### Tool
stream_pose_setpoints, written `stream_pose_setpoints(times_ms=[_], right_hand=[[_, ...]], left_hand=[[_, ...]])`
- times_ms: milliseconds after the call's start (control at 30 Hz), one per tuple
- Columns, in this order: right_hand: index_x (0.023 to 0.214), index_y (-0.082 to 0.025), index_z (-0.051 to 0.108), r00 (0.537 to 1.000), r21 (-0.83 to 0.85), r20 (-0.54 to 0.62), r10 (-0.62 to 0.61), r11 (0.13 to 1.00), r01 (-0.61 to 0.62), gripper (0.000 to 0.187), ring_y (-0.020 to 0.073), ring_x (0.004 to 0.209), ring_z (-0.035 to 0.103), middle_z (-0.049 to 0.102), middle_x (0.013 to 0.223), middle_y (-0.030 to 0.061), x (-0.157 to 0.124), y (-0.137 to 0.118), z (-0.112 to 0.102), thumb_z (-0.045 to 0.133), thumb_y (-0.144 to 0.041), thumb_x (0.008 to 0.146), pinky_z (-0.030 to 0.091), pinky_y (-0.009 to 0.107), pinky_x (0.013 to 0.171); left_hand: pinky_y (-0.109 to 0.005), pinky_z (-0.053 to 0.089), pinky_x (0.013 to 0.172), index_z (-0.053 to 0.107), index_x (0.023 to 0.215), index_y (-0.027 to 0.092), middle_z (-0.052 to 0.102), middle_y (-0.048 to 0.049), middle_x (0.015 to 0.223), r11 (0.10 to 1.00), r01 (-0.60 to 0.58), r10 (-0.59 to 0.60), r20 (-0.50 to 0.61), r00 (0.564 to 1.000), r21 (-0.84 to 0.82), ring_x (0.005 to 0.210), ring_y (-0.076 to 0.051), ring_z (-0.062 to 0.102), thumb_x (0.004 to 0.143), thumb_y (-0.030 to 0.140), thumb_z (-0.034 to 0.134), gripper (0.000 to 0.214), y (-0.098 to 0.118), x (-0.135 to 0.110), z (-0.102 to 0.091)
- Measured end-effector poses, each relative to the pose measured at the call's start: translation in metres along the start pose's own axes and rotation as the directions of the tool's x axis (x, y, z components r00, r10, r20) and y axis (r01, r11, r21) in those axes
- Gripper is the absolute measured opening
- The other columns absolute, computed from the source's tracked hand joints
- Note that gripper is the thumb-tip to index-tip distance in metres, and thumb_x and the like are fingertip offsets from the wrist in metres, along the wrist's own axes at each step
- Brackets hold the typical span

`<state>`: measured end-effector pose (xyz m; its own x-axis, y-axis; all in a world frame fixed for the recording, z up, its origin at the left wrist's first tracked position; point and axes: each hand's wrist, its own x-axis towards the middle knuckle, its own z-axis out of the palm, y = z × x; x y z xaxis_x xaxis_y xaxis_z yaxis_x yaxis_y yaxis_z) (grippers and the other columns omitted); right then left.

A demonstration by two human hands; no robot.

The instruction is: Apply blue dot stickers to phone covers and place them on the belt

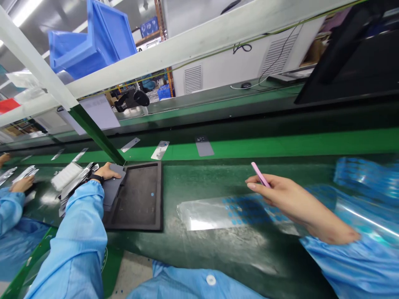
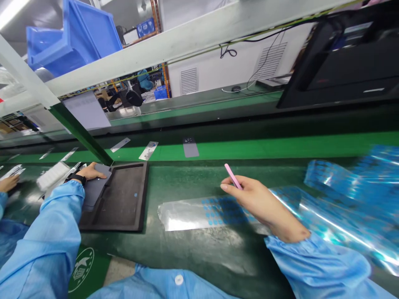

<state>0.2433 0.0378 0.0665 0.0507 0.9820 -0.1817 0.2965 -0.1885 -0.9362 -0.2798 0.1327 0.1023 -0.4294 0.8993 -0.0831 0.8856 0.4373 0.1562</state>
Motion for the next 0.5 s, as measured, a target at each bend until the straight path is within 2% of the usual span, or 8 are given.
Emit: stream_pose_setpoints(times_ms=[100, 200, 400, 500], right_hand=[[0.084, -0.015, 0.062, 1.000, 0.018, 0.001, 0.028, 0.999, -0.028, 0.050, 0.0085, 0.042, 0.025, 0.032, 0.046, -0.0091, 0.000, -0.002, 0.004, 0.069, -0.056, 0.058, 0.016, 0.024, 0.041], [0.083, -0.016, 0.062, 1.000, 0.025, 0.013, 0.008, 1.000, -0.008, 0.047, 0.0085, 0.043, 0.026, 0.034, 0.048, -0.0088, -0.001, -0.003, 0.005, 0.070, -0.056, 0.060, 0.018, 0.024, 0.041], [0.086, -0.015, 0.061, 1.000, 0.026, 0.007, 0.011, 1.000, -0.011, 0.045, 0.0094, 0.046, 0.029, 0.037, 0.051, -0.0071, 0.001, 0.000, -0.002, 0.069, -0.054, 0.065, 0.021, 0.025, 0.045], [0.087, -0.015, 0.061, 1.000, 0.039, 0.013, 0.003, 0.999, -0.003, 0.046, 0.0102, 0.048, 0.030, 0.039, 0.052, -0.0063, 0.001, 0.001, -0.002, 0.069, -0.055, 0.065, 0.022, 0.026, 0.046]], left_hand=[[-0.029, 0.056, 0.068, 0.058, 0.108, 0.020, 0.074, -0.0026, 0.085, 1.000, 0.029, -0.029, 0.050, 0.998, -0.008, 0.078, -0.023, 0.071, 0.052, 0.036, 0.079, 0.063, 0.005, -0.003, 0.001], [-0.031, 0.055, 0.069, 0.056, 0.110, 0.021, 0.073, -0.0046, 0.089, 0.998, 0.054, -0.055, 0.044, 0.997, 0.016, 0.082, -0.026, 0.070, 0.052, 0.035, 0.079, 0.064, 0.009, -0.009, -0.002], [-0.040, 0.051, 0.082, 0.047, 0.122, 0.023, 0.067, -0.0113, 0.107, 0.990, 0.086, -0.079, -0.066, 0.995, 0.112, 0.102, -0.035, 0.064, 0.054, 0.040, 0.078, 0.076, 0.015, -0.035, -0.028], [-0.043, 0.050, 0.083, 0.044, 0.126, 0.023, 0.062, -0.0142, 0.111, 0.974, 0.081, -0.049, -0.154, 0.987, 0.212, 0.104, -0.038, 0.061, 0.058, 0.042, 0.076, 0.077, 0.034, -0.060, -0.034]])
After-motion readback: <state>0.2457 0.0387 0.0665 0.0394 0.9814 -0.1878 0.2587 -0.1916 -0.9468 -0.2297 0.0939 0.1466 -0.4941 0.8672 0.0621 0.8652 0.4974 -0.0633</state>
